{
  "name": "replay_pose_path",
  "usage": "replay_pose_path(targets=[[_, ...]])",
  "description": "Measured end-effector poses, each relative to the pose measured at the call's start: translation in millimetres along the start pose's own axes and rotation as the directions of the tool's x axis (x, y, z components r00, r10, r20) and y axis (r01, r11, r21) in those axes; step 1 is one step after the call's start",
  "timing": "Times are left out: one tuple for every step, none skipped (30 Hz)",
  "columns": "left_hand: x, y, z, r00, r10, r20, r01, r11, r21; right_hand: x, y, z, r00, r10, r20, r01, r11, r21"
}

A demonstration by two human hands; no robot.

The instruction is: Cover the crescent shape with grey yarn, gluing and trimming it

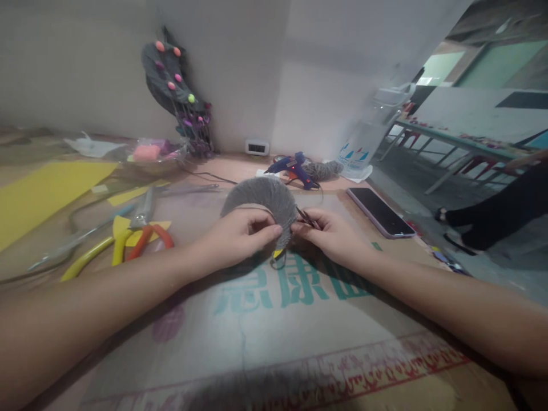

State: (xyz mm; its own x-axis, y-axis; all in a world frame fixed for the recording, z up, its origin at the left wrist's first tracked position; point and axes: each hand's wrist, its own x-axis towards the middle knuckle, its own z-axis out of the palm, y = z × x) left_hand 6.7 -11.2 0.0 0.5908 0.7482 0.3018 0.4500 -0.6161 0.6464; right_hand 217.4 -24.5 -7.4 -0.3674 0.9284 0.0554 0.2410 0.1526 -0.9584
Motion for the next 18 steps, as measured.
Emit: replay_pose_path(targets=[[-0.2,0.3,0.2,1.000,-0.027,0.008,0.027,1.000,-0.003,-0.3,1.0,0.4,1.000,0.000,-0.003,0.000,1.000,-0.013],[-0.4,0.3,0.3,0.999,-0.048,0.016,0.048,0.999,-0.006,-0.5,2.0,0.8,1.000,0.000,-0.007,0.000,1.000,-0.029],[-0.7,0.1,0.3,0.998,-0.058,0.021,0.058,0.998,-0.007,-0.6,2.9,0.9,1.000,-0.001,-0.012,0.001,0.999,-0.045],[-0.8,-0.4,0.2,0.998,-0.059,0.023,0.059,0.998,-0.006,-0.5,3.7,1.0,1.000,-0.002,-0.014,0.001,0.998,-0.060],[-0.9,-1.1,0.0,0.998,-0.050,0.024,0.051,0.999,-0.002,-0.2,4.2,1.0,1.000,0.000,-0.014,-0.001,0.997,-0.072],[-1.0,-2.0,-0.4,0.999,-0.035,0.024,0.035,0.999,0.003,0.2,4.5,0.8,1.000,0.000,-0.011,-0.001,0.997,-0.079],[-1.0,-3.1,-0.8,0.999,-0.020,0.027,0.020,1.000,0.007,0.7,4.5,0.7,1.000,0.000,-0.004,-0.001,0.997,-0.080],[-0.9,-4.0,-1.2,1.000,-0.009,0.030,0.008,1.000,0.010,1.4,4.5,0.5,1.000,0.000,0.004,0.000,0.997,-0.077],[-0.8,-4.8,-1.6,0.999,-0.001,0.035,0.001,1.000,0.011,2.0,4.5,0.3,1.000,-0.004,0.008,0.005,0.997,-0.072],[-0.5,-5.2,-1.8,0.999,0.003,0.037,-0.003,1.000,0.010,2.6,4.6,0.1,1.000,-0.008,0.010,0.009,0.998,-0.064],[-0.3,-5.1,-1.8,0.999,0.002,0.037,-0.002,1.000,0.011,3.2,4.7,0.0,1.000,-0.008,0.010,0.009,0.999,-0.052],[0.0,-4.7,-1.6,0.999,-0.007,0.037,0.007,1.000,0.012,3.6,4.9,-0.2,1.000,-0.004,0.010,0.004,0.999,-0.038],[0.2,-3.9,-1.1,0.999,-0.023,0.036,0.022,1.000,0.010,3.9,5.3,-0.3,1.000,0.007,0.014,-0.007,1.000,-0.020],[0.4,-3.1,-0.4,0.998,-0.046,0.040,0.046,0.999,0.001,4.0,5.7,-0.3,1.000,0.021,0.020,-0.021,1.000,-0.002],[0.5,-2.6,0.4,0.996,-0.079,0.048,0.080,0.997,-0.017,4.1,6.1,-0.3,0.999,0.032,0.032,-0.032,0.999,0.012],[0.3,-2.5,1.3,0.992,-0.114,0.058,0.117,0.992,-0.043,4.1,6.4,-0.1,0.999,0.035,0.041,-0.036,0.999,0.023],[-0.1,-3.3,2.1,0.987,-0.149,0.066,0.153,0.986,-0.071,4.1,6.7,0.1,0.998,0.029,0.048,-0.031,0.999,0.033],[-0.7,-4.9,2.7,0.982,-0.177,0.068,0.183,0.979,-0.089,4.1,6.8,0.5,0.998,0.019,0.056,-0.021,0.999,0.043]])
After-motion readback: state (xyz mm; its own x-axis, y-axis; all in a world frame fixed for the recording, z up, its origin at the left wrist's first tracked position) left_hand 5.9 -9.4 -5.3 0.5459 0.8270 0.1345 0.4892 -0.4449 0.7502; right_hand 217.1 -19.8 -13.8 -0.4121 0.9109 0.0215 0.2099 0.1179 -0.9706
